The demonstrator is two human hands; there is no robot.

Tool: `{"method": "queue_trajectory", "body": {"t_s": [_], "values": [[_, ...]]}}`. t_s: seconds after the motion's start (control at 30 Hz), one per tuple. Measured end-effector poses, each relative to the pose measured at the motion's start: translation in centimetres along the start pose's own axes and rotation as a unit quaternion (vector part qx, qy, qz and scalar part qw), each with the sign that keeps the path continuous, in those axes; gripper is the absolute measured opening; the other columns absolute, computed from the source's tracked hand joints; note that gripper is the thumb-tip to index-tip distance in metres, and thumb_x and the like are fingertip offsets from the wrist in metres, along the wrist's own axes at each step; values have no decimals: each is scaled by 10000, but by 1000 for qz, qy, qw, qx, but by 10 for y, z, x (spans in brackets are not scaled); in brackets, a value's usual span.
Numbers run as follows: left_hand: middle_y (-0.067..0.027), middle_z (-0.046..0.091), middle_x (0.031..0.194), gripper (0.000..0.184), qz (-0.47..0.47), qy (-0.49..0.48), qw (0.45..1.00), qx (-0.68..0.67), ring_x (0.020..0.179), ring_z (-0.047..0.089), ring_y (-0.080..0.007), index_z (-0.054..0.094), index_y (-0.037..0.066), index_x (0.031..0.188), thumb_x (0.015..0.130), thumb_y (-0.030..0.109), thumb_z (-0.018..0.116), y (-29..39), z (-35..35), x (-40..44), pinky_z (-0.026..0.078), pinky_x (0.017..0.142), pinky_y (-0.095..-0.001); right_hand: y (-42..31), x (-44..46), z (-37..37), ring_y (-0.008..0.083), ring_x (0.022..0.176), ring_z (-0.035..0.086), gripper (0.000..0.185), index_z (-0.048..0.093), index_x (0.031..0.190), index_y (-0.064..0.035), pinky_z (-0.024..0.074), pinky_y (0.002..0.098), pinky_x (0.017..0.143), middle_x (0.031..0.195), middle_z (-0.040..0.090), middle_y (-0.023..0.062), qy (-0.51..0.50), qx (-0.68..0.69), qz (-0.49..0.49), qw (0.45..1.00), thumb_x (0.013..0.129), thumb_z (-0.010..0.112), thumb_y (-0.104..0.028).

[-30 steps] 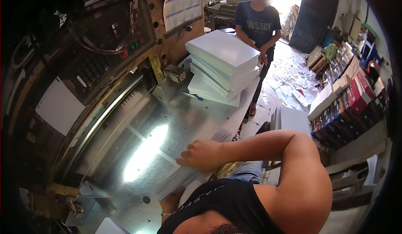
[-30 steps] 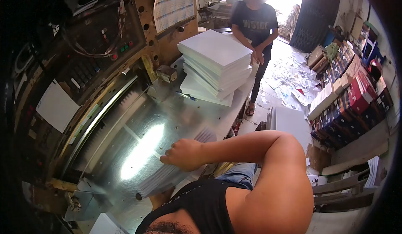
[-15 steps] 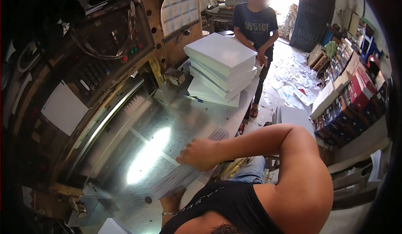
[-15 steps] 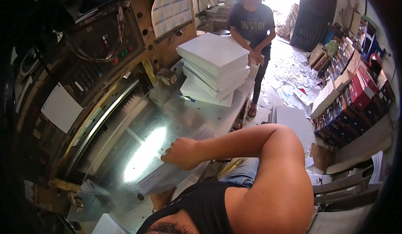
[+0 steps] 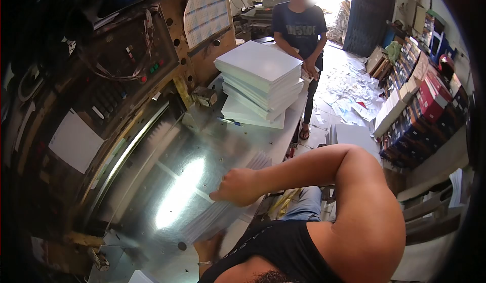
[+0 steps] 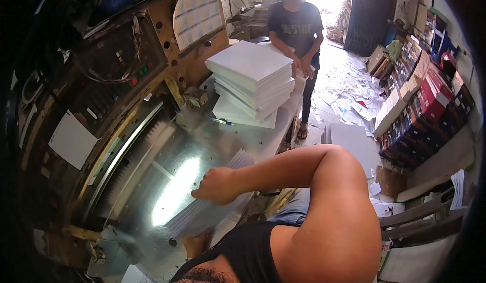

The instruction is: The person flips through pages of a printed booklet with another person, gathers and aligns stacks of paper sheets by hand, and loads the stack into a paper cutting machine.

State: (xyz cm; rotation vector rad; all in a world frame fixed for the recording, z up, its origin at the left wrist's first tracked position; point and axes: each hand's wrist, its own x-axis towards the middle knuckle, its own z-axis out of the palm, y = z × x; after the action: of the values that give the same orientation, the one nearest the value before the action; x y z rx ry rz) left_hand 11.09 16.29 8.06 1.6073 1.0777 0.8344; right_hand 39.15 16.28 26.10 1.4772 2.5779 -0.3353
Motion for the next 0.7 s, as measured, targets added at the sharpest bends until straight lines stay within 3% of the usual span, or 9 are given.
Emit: {"method": "queue_trajectory", "body": {"t_s": [0.07,0.13,0.2,0.23,0.27,0.33,0.43,0.57,0.7], "values": [[-166,759,1106,506,90,-1,993,70,1004,726,-283,725,-56,1125,706,140,932,-32,-4,-2,585,853,-421,0,-2,-3,383,1003,748,492,564,1344,-57,590,478,834,1024,759,185,-10,3,-3,1000,874,697,-117],[-172,748,1102,505,73,7,996,48,1020,715,-259,713,-81,1118,702,113,923,-35,-4,-2,590,854,-411,1,-1,-5,384,1012,745,504,561,1344,-58,588,475,845,1038,758,185,-11,4,-10,1000,868,713,-124],[-174,740,1094,495,-52,20,996,-64,1004,709,-280,702,-79,1106,700,109,915,-31,-2,-3,581,873,-429,3,3,2,381,1027,741,528,557,1345,-60,589,478,856,1052,756,183,-13,9,-4,1000,853,738,-129],[-147,742,1084,463,70,37,993,82,980,717,-315,710,17,1102,710,146,918,-41,-4,0,582,835,-446,3,5,5,380,1034,739,541,556,1345,-61,590,480,862,1059,755,181,-12,11,2,1000,845,750,-132],[-119,743,1073,436,193,53,954,224,957,725,-350,719,114,1098,719,183,922,-61,-8,2,582,798,-464,3,5,5,379,1042,736,557,553,1350,-66,592,481,863,1066,753,180,-9,9,-1,1000,839,761,-140],[-89,744,1070,420,314,66,889,326,940,733,-375,721,197,1104,736,226,920,-79,-10,4,582,762,-471,3,4,5,378,1056,730,589,549,1361,-76,596,485,865,1080,749,179,-3,5,-5,1000,825,783,-155],[-74,737,1080,453,337,74,903,257,960,731,-332,700,149,1135,750,261,910,-121,-12,10,581,778,-443,3,3,7,381,998,746,519,549,1346,-78,591,490,834,1026,762,167,13,2,-10,1000,863,725,-144],[-71,734,1081,487,220,30,957,186,958,729,-312,689,128,1158,748,267,912,-91,-7,13,580,788,-431,0,-5,0,373,1034,737,574,559,1335,-77,591,490,850,1048,755,166,22,-4,-20,1000,823,797,-178],[-68,730,1082,521,151,-1,976,154,957,727,-291,679,106,1181,747,274,914,-73,-3,15,580,798,-420,5,3,9,377,1048,728,602,568,1287,-85,590,491,858,1045,749,157,38,-28,-44,998,779,860,-225]]}}
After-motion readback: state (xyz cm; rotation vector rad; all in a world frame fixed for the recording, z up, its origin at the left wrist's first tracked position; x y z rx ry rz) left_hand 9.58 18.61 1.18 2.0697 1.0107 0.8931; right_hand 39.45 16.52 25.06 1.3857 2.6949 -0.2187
